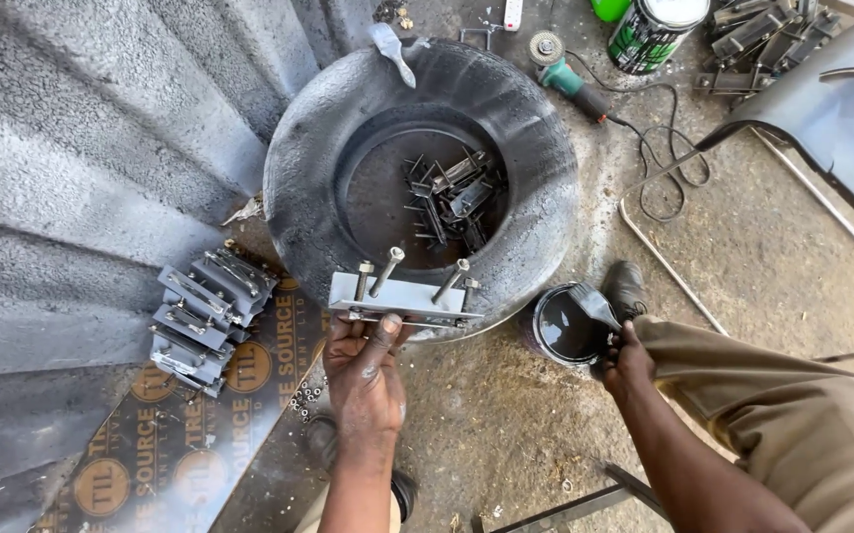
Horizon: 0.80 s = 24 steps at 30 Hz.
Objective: The person is painting small metal brackets one by one using a paintbrush and grey paint.
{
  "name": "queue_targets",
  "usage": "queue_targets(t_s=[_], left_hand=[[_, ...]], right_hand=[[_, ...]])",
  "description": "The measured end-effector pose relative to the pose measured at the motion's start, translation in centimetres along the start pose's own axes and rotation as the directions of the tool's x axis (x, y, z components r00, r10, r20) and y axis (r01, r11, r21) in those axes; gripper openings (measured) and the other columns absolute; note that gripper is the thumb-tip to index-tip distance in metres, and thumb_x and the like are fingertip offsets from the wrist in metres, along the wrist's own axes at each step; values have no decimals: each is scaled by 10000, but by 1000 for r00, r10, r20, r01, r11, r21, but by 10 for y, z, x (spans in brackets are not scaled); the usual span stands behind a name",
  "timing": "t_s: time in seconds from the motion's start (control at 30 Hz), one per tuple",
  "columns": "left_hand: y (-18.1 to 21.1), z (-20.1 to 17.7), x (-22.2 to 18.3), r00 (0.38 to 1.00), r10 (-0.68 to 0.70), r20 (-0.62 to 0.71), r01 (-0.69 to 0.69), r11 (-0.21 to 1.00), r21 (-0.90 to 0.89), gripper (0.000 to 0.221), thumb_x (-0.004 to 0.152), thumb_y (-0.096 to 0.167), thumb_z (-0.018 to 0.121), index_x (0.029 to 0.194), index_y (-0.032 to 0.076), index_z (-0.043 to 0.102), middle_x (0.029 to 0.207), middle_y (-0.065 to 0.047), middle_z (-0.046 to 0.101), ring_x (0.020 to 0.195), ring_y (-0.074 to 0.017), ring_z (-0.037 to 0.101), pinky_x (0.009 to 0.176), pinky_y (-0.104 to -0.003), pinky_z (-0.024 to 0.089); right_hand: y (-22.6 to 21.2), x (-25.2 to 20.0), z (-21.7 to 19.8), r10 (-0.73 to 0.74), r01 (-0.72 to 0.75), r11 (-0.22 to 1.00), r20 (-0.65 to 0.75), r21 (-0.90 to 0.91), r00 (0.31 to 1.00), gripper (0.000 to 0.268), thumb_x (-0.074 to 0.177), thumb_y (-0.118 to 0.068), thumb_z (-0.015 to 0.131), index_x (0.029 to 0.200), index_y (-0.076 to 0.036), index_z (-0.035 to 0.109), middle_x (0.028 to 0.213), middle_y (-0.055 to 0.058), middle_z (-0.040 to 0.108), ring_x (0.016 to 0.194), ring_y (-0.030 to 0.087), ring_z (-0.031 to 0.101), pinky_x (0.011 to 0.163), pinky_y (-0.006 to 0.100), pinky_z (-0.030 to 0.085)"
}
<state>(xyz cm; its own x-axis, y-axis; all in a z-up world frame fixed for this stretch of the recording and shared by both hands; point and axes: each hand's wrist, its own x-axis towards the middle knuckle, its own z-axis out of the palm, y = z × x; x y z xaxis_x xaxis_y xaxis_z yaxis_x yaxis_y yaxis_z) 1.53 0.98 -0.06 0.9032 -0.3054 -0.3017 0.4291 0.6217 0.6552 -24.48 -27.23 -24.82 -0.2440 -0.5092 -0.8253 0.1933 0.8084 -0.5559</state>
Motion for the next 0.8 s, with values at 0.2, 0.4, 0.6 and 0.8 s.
queue_targets(t_s=[0.2,0.4,0.6,0.8], left_hand=[[16,35,-12,998,53,-34,-50,996,79,309,744,-108,805,960,68,671,914,-66,732,877,-189,733,813,-428,690],[18,42,-16,997,34,-67,-26,993,115,316,734,-98,826,950,68,666,866,-42,693,833,-145,692,814,-438,687],[7,42,-12,993,17,-113,5,982,186,382,691,-70,868,939,117,646,832,14,651,769,-91,613,794,-405,681],[-8,35,-4,976,-34,-216,71,984,166,288,728,-26,836,859,91,607,833,-61,635,803,-195,687,716,-376,656]], right_hand=[[5,-15,-8,-56,58,998,254,1,966,359,1034,-525,578,843,-221,582,694,-124,497,585,5,457,448,125,267],[4,-7,4,-112,123,992,221,-34,969,332,1030,-527,604,873,-235,584,781,-110,541,641,21,486,461,146,288],[14,-19,-12,-229,232,969,49,-81,972,582,966,-462,803,1300,-62,542,1039,146,640,911,253,654,724,434,566],[15,-3,5,-439,259,813,-256,-521,861,991,945,-450,772,1611,-249,67,1623,264,204,1412,457,374,1097,539,422]])
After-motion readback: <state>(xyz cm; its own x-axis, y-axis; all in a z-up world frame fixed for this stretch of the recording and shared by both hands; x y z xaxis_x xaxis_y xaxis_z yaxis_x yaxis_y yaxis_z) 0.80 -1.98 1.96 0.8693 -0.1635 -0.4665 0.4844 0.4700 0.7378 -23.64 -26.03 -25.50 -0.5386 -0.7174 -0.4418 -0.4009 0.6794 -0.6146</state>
